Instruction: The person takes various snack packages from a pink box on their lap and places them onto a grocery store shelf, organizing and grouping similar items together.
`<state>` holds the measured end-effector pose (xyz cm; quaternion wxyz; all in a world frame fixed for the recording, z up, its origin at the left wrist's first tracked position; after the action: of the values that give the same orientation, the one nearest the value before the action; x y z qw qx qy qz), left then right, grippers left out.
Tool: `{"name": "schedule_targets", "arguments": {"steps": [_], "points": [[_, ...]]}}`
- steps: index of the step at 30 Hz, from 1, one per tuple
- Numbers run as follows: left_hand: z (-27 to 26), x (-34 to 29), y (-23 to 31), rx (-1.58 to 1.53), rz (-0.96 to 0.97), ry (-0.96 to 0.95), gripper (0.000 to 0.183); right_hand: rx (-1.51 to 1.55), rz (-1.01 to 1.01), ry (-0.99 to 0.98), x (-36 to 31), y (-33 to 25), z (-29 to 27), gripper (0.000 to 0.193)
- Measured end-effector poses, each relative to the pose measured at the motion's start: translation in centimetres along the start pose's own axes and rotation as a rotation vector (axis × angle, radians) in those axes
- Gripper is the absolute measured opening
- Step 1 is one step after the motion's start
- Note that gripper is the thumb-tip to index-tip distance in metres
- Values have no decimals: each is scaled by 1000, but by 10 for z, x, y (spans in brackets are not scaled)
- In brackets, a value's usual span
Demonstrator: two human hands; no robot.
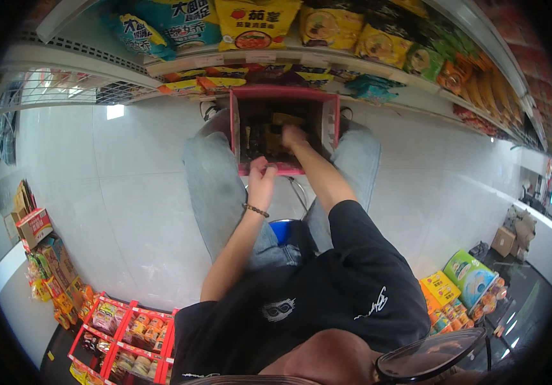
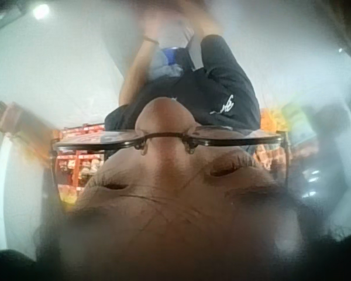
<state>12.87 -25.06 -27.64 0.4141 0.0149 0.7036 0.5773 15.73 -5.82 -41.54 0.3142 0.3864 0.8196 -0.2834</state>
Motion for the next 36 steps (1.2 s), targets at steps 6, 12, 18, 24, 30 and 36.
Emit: {"name": "schedule_targets", "arguments": {"steps": [6, 12, 18, 24, 30, 36], "points": [[11, -20, 45, -244, -241, -216, 29, -202, -44, 196, 71, 38, 52, 49], [20, -24, 58, -270, -283, -282, 30, -268, 26, 242, 73, 44, 51, 31], [20, -21, 49, -254, -298, -299, 28, -351, -50, 326, 87, 52, 72, 29], [16, -14, 27, -124, -202, -194, 30, -409, -267, 220, -21, -16, -30, 30], [0, -5, 14, 62, -23, -65, 32, -217, -407, 441, -103, -5, -92, 36], [-1, -5, 23, 271, 305, 106, 58, 64, -682, 559, -195, -5, -134, 36]]}}
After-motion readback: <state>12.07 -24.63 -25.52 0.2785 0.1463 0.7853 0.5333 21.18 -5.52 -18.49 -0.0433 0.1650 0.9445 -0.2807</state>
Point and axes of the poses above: each hand's wrist, its own x-axis towards the middle knuckle, its own z-axis out of the palm, y = z × x, the point moved 5 cm from there along x, towards the middle knuckle, and after that the axes turned 1 degree about x, right-handed, at the moved point
